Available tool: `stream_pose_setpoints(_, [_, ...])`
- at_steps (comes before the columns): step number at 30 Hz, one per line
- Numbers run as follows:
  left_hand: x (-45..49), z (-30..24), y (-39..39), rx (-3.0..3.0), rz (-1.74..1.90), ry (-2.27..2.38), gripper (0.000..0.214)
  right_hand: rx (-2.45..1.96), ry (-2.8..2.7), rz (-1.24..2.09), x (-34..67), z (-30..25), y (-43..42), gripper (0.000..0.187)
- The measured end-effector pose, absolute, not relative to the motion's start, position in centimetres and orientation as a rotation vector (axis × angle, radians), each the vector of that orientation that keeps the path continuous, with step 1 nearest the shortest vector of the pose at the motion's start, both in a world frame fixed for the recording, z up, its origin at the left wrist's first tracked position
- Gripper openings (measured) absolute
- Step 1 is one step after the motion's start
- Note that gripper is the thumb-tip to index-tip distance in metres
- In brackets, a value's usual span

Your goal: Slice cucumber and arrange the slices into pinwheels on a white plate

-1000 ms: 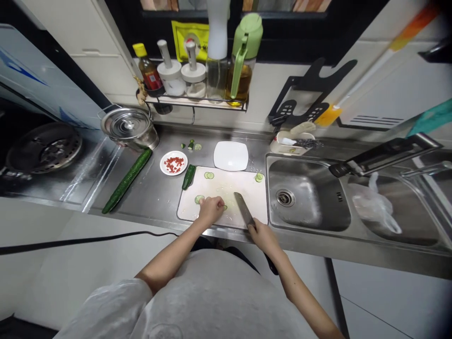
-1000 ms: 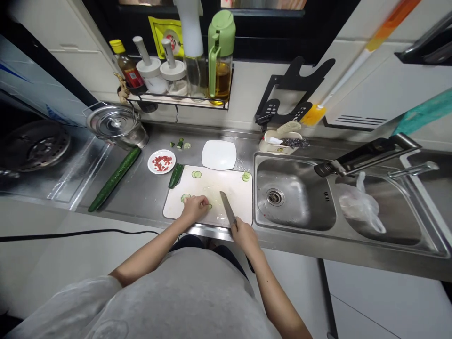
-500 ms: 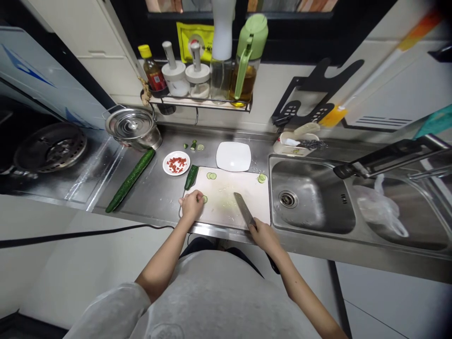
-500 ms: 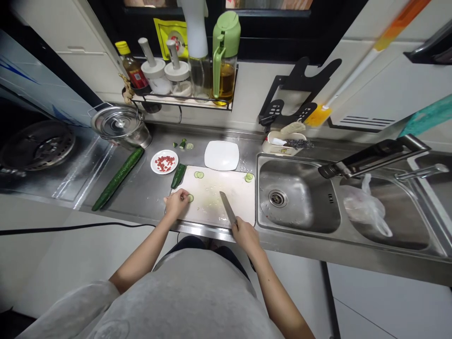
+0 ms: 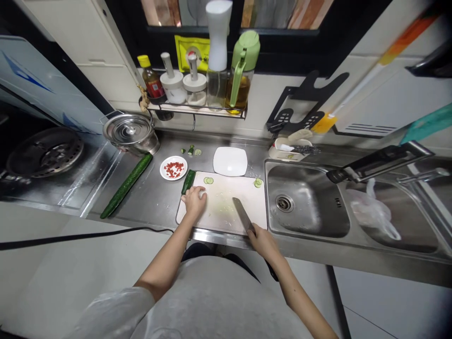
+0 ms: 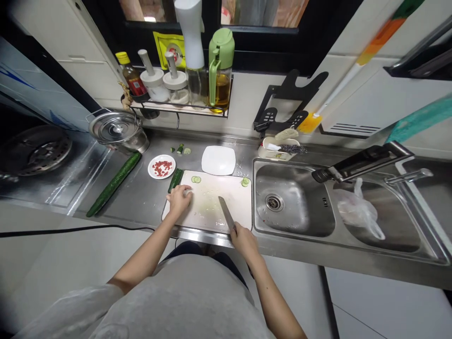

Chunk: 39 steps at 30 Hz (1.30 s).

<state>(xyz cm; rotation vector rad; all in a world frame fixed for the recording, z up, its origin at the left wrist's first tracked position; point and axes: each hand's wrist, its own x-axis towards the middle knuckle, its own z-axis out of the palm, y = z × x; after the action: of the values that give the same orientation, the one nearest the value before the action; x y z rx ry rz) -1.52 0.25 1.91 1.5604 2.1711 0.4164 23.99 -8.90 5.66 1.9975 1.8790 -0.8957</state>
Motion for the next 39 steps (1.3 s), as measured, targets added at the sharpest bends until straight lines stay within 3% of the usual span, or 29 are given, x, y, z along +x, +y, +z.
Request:
stream_pose_setpoints(13, [0.2,0.8,5.9,1.773,0.237,2.143,0.035,2.039,1.890,-0.927,24.2,5.1,-9.5,0.027])
stream_pose_setpoints(26, [0.2,1.3,7.5,1.761,0.214,2.092,0.019,2.052,1.883,-0.925,24.5,5.2,-9.8,0.029])
stream_pose_setpoints(39, [0.8,2.0,1.9,1.656,0.158,1.725,0.024,1.976,1.892,-0.879,23.5,5.7,-9.2,0.028])
